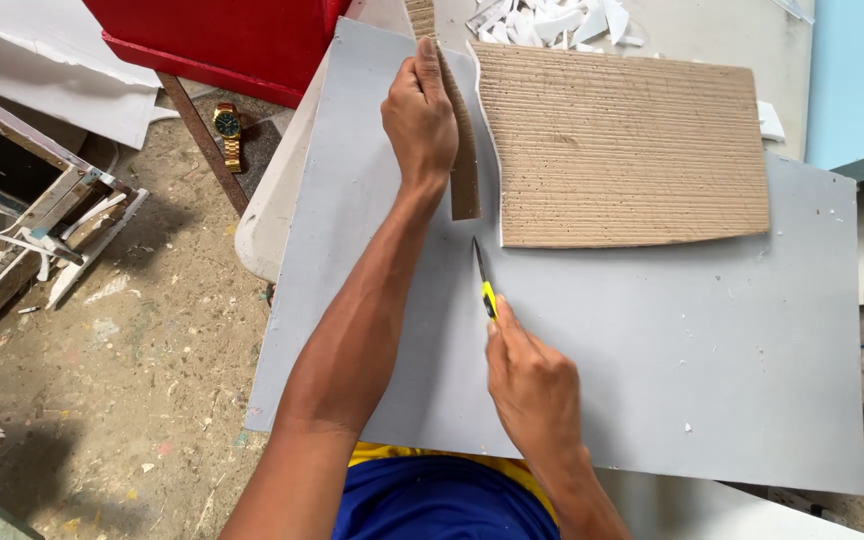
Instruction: A person uses a utility knife to cut and shape a piece of textured board on a floor-level workspace.
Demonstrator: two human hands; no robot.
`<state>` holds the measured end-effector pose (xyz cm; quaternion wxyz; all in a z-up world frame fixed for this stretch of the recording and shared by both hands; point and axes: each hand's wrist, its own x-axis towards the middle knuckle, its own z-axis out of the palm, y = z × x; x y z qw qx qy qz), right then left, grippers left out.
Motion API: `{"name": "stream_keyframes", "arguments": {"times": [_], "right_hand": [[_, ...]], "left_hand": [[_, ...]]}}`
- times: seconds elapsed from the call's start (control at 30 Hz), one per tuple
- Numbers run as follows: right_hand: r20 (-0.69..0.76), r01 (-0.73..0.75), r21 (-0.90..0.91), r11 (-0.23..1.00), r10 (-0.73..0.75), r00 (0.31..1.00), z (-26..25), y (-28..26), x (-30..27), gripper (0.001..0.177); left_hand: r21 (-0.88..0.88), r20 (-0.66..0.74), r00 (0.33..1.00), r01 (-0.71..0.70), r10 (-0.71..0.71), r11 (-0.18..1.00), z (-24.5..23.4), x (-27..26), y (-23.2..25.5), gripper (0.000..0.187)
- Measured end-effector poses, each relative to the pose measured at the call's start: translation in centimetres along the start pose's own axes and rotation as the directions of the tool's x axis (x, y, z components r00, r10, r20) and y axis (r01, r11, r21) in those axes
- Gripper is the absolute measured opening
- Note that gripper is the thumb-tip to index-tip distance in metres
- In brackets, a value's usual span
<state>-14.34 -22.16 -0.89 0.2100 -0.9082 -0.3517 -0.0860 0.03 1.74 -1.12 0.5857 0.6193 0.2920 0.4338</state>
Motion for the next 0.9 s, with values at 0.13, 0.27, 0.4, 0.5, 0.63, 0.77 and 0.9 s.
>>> {"name": "stream_keyframes", "arguments": {"times": [0.13,0.27,0.4,0.5,0.63,0.77,0.9], "right_hand": [[0.116,-0.243,0.066,0.968,0.235,0.965,-5.3,1.4,0.0,0.040],[0.175,-0.569,0.448,0.689,0.557,0.812,-7.9,2.2,5.2,0.030],[0.332,-0.436,0.881,0.181,0.419,0.845,-2.0,5.0,10.8,0.026],[0.350,-0.392,0.914,0.105,0.286,0.892,3.6,7.4,13.6,0.030],[0.274,-0.382,0.895,0.231,0.390,0.879,2.6,9.4,15.7,0.028],[0.038,-0.283,0.839,0.464,0.470,0.882,0.2,9.3,16.2,0.025],[-0.085,-0.172,0.831,0.530,0.427,0.900,-0.1,7.3,16.0,0.021]], "left_hand": [[-0.028,0.119,0.989,-0.086,0.089,0.996,0.1,0.2,-1.7,0.051],[-0.162,0.249,0.962,-0.069,0.108,0.984,-0.5,0.7,-0.9,0.029],[-0.215,0.358,0.932,0.145,-0.060,0.966,-1.5,0.2,0.8,0.021],[-0.248,0.388,0.922,0.119,-0.014,0.961,-1.3,0.9,-1.6,0.020],[-0.317,0.406,0.914,0.153,-0.012,0.936,-1.6,1.2,-1.8,0.016],[-0.386,0.466,0.885,0.202,0.001,0.900,-1.1,1.1,-1.8,0.021],[-0.456,0.531,0.847,0.313,-0.028,0.833,-1.0,0.9,-1.7,0.027]]}}
